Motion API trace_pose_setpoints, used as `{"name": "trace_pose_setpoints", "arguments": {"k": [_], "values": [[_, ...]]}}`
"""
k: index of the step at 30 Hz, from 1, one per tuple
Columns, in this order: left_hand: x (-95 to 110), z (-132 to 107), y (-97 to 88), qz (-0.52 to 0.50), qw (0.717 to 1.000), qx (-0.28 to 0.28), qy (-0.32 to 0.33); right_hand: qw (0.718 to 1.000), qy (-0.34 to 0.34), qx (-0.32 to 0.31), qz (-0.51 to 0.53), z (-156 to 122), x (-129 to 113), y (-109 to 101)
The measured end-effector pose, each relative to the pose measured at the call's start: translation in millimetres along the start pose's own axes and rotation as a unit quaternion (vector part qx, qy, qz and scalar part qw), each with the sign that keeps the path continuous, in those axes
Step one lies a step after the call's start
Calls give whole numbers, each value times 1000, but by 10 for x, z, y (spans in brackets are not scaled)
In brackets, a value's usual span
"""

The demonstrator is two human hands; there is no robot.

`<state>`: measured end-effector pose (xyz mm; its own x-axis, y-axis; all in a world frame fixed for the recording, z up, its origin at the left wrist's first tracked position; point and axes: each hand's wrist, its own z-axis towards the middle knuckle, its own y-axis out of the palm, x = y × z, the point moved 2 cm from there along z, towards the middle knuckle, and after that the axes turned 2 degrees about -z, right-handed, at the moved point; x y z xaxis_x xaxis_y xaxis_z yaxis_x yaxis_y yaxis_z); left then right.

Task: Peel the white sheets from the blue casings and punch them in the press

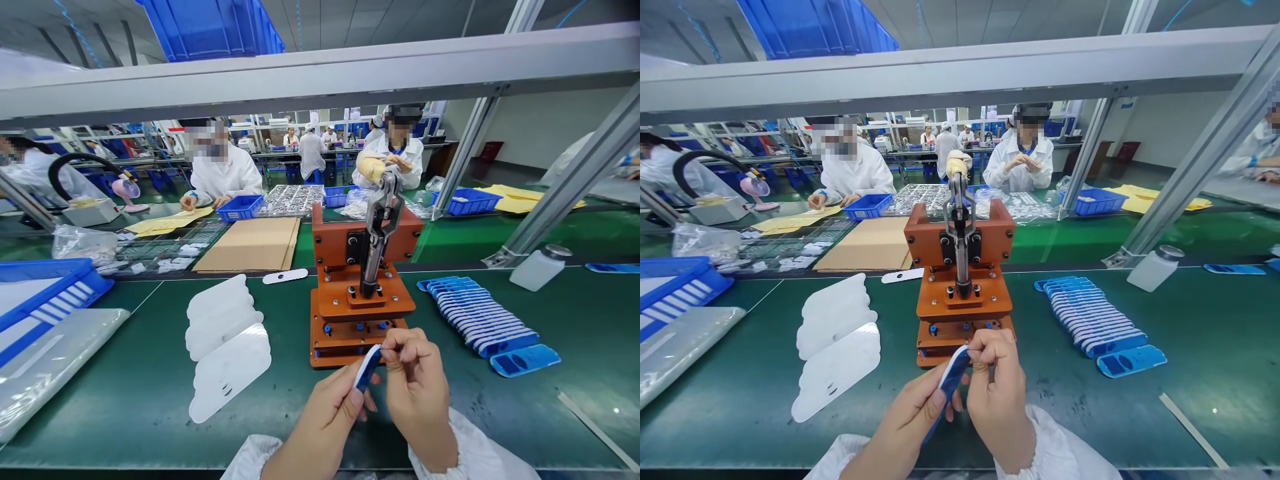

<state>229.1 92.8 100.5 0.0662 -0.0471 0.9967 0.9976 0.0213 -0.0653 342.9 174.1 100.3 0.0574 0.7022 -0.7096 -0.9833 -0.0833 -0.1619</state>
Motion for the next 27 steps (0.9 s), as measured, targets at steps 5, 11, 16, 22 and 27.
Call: {"name": "trace_pose_setpoints", "arguments": {"k": [5, 11, 16, 22, 27], "values": [[-24, 26, 80, -103, 994, -7, -22, 986, -98, 41, -131, -2, -34, -19], [-74, 19, 157, -187, 982, 3, -31, 972, -149, 69, -168, -13, -13, -5], [-59, -1, 150, -186, 982, 8, -28, 990, -119, 42, -65, 47, -43, -27], [0, -25, 80, -83, 996, -17, 5, 994, 24, -35, 103, 70, -79, -114], [10, -36, 55, -44, 999, -12, 15, 985, 72, -16, 155, 128, -70, -175]]}}
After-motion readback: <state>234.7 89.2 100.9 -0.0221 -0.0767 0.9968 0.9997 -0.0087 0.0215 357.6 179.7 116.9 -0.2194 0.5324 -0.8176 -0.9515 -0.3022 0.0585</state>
